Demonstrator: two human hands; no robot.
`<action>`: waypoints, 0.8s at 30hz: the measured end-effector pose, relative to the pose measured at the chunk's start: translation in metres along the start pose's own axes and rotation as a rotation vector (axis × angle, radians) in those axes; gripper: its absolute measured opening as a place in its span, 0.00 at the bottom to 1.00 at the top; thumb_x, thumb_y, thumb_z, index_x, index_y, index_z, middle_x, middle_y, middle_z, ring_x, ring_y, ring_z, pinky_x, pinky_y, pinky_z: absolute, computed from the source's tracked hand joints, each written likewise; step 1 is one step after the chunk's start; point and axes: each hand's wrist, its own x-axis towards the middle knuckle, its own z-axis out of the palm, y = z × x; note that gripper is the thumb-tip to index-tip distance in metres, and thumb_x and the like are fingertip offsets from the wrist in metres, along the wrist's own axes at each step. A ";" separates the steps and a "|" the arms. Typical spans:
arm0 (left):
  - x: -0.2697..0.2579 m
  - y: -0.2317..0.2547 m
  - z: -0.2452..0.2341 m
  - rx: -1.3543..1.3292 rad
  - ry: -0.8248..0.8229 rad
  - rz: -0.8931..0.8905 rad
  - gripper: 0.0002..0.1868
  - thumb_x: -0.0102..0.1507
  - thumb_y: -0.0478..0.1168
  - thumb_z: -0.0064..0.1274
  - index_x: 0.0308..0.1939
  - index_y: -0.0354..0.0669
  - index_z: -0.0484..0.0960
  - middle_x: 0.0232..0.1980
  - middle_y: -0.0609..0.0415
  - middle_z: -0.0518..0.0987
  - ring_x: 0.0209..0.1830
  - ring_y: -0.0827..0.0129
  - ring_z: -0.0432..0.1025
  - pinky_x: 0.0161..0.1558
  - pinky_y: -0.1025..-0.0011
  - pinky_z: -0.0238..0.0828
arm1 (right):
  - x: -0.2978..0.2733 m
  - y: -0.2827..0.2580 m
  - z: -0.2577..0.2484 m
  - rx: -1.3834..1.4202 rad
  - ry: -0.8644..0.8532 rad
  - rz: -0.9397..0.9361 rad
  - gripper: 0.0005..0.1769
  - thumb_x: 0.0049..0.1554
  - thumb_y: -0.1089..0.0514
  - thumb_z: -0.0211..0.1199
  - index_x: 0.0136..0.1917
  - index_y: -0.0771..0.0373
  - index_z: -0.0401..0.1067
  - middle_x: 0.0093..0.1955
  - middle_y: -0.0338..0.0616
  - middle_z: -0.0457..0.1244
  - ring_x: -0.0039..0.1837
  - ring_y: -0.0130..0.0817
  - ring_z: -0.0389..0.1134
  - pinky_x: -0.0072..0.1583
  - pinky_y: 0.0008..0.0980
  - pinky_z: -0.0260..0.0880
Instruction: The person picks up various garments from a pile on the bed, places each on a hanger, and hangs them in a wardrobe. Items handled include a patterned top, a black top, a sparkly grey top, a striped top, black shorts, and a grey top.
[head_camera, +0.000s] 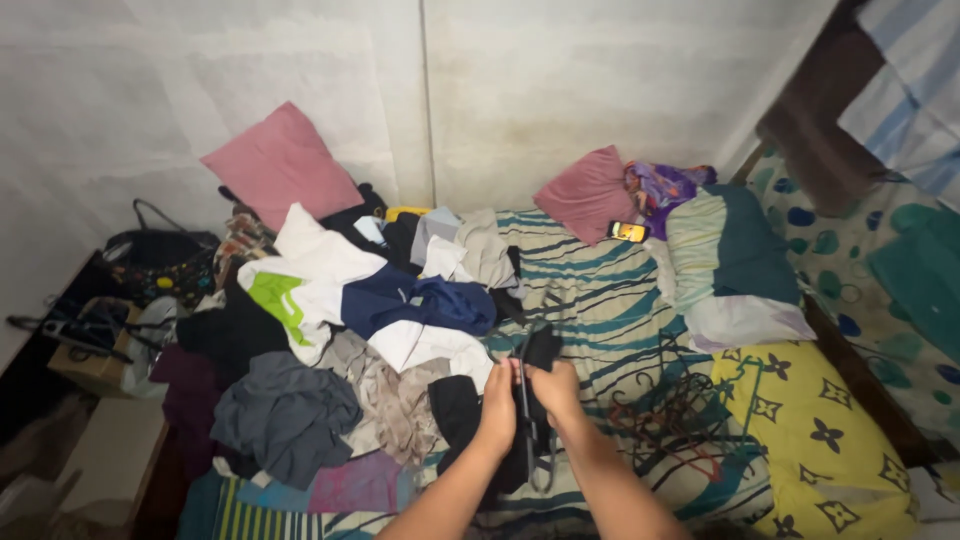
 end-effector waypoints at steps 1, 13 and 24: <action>-0.010 0.018 0.004 0.196 -0.061 0.168 0.19 0.71 0.51 0.46 0.46 0.36 0.77 0.40 0.53 0.77 0.41 0.63 0.72 0.47 0.68 0.69 | 0.009 0.017 0.007 0.172 0.020 0.023 0.12 0.50 0.60 0.71 0.44 0.71 0.82 0.38 0.51 0.73 0.39 0.35 0.73 0.43 0.38 0.70; -0.008 0.056 -0.031 1.140 -0.046 0.252 0.10 0.67 0.40 0.48 0.38 0.35 0.79 0.32 0.32 0.80 0.35 0.36 0.76 0.37 0.46 0.72 | -0.052 -0.022 0.010 -0.534 0.271 -0.073 0.30 0.44 0.40 0.78 0.52 0.63 0.81 0.78 0.63 0.47 0.75 0.63 0.51 0.71 0.58 0.52; -0.016 0.036 -0.024 1.493 -0.369 0.427 0.09 0.61 0.34 0.51 0.44 0.39 0.80 0.35 0.43 0.82 0.34 0.49 0.79 0.37 0.55 0.75 | 0.046 0.086 0.027 0.674 -0.189 1.014 0.40 0.60 0.38 0.69 0.70 0.67 0.58 0.77 0.67 0.46 0.75 0.72 0.42 0.71 0.76 0.44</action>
